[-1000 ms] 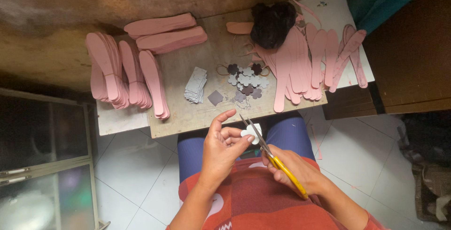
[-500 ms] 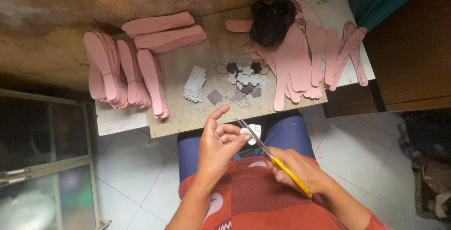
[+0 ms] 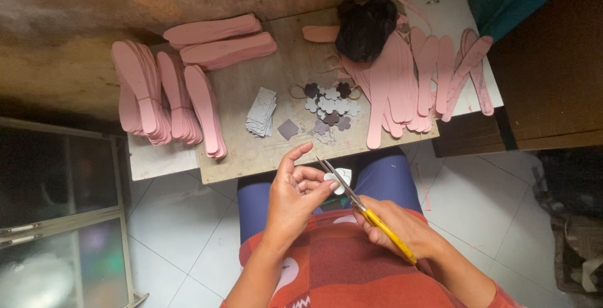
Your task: The person sits on the floor and uses yellow-handled scissors to cut small white paper pieces into flower shapes. They trim the edges of each piece and place the finished shapes onto a pile on the table.
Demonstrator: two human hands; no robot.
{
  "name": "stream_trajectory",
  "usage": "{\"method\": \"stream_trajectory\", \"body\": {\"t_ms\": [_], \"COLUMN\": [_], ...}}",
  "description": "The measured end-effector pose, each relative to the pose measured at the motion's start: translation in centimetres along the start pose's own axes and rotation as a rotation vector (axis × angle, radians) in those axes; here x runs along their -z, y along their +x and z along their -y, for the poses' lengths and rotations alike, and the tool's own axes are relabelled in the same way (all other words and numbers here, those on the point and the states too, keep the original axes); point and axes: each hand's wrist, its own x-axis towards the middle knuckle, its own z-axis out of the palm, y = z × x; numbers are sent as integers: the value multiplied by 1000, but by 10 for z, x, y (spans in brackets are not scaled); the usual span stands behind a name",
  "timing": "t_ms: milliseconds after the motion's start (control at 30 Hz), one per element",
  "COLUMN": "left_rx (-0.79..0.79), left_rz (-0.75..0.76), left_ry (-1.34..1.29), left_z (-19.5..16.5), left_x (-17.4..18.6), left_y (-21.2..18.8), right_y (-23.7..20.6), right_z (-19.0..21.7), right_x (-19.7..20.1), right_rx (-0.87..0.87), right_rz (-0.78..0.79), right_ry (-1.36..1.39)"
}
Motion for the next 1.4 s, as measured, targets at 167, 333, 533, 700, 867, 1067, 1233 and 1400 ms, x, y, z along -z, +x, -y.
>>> {"method": "stream_trajectory", "body": {"t_ms": [167, 333, 533, 700, 867, 1067, 1233, 1400], "left_rx": [-40, -8, 86, 181, 156, 130, 117, 39], "left_rz": [26, 67, 132, 107, 93, 82, 97, 76], "left_ry": [-189, -391, -361, -466, -465, -450, -434, -392], "left_z": [21, 44, 40, 30, 29, 31, 35, 44], "left_x": [-3, -20, -22, -29, -33, -32, -31, -32], "left_y": [2, -2, -11, -15, -16, -17, -16, -14], "right_y": [4, 8, 8, 8, 10, 11, 14, 14], "right_z": [-6, -14, -17, -10, -3, 1, 0, -4], "right_x": [-8, -25, -32, -32, -29, -28, -32, -34], "right_rx": [-61, -75, -42, 68, 76, 20, -49, -79], "right_rz": [-37, -118, -168, -180, -165, -167, -220, -265], "right_ry": [155, 381, 356, 202, 178, 223, 252, 229]}}
